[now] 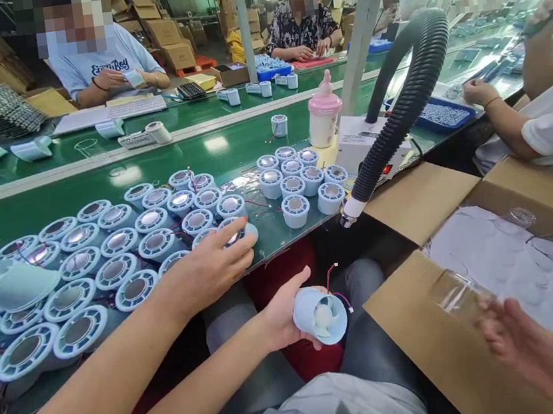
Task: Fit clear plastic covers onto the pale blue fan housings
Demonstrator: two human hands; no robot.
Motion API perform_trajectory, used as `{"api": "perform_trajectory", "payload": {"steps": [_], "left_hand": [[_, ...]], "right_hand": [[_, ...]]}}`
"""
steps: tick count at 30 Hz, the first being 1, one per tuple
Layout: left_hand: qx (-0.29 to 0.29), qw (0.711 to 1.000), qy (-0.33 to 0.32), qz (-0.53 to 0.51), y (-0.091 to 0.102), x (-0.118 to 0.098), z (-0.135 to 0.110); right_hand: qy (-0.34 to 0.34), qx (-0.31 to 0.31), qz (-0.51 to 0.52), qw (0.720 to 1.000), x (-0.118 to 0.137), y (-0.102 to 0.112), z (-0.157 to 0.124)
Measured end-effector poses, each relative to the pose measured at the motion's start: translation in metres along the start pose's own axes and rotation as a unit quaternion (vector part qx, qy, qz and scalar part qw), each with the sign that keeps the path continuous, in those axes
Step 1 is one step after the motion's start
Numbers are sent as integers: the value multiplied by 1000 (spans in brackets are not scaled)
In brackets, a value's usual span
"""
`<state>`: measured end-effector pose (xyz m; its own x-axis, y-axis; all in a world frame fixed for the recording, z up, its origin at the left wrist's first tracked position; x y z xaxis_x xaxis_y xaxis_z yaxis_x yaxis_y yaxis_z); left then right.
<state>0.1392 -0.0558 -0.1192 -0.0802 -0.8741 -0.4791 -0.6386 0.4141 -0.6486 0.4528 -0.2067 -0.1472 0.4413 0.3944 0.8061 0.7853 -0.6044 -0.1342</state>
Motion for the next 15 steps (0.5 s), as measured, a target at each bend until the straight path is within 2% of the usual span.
{"api": "perform_trajectory", "payload": {"steps": [2, 4, 6, 8, 9, 10, 12, 14, 15], "left_hand": [[-7, 1000, 5, -10, 2, 3, 2], [2, 1000, 15, -9, 2, 5, 3], [30, 999, 30, -4, -1, 6, 3], [61, 997, 48, 2, -3, 9, 3], [73, 995, 60, 7, -3, 10, 3], [81, 994, 73, 15, -3, 13, 2], [91, 990, 98, 41, -2, 18, 2], [93, 988, 104, 62, -2, 21, 0], [88, 990, 88, 63, -3, 20, 0]], "right_hand": [[-89, 93, 70, 989, -16, -37, -6], [-108, 171, 81, 976, -23, -70, -15], [-76, 239, 22, 968, -25, -98, -25], [34, 292, -99, 951, -18, -123, -35], [113, 311, -177, 927, -13, -135, -42], [198, 324, -257, 889, -7, -148, -48], [350, 324, -399, 783, 0, -171, -61], [448, 292, -495, 685, 5, -191, -68], [477, 272, -526, 650, 7, -199, -69]]}}
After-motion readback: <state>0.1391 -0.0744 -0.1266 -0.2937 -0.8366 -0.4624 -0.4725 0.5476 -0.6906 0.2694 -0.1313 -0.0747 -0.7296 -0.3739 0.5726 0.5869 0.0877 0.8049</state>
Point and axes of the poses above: each hand's wrist, its own z-axis towards the middle knuckle, its own y-axis out of the back of the hand, x = y × z, the point moved 6 cm from there along z, towards the middle knuckle, and after that the axes turned 5 degrees about z, right-handed, at the moved point
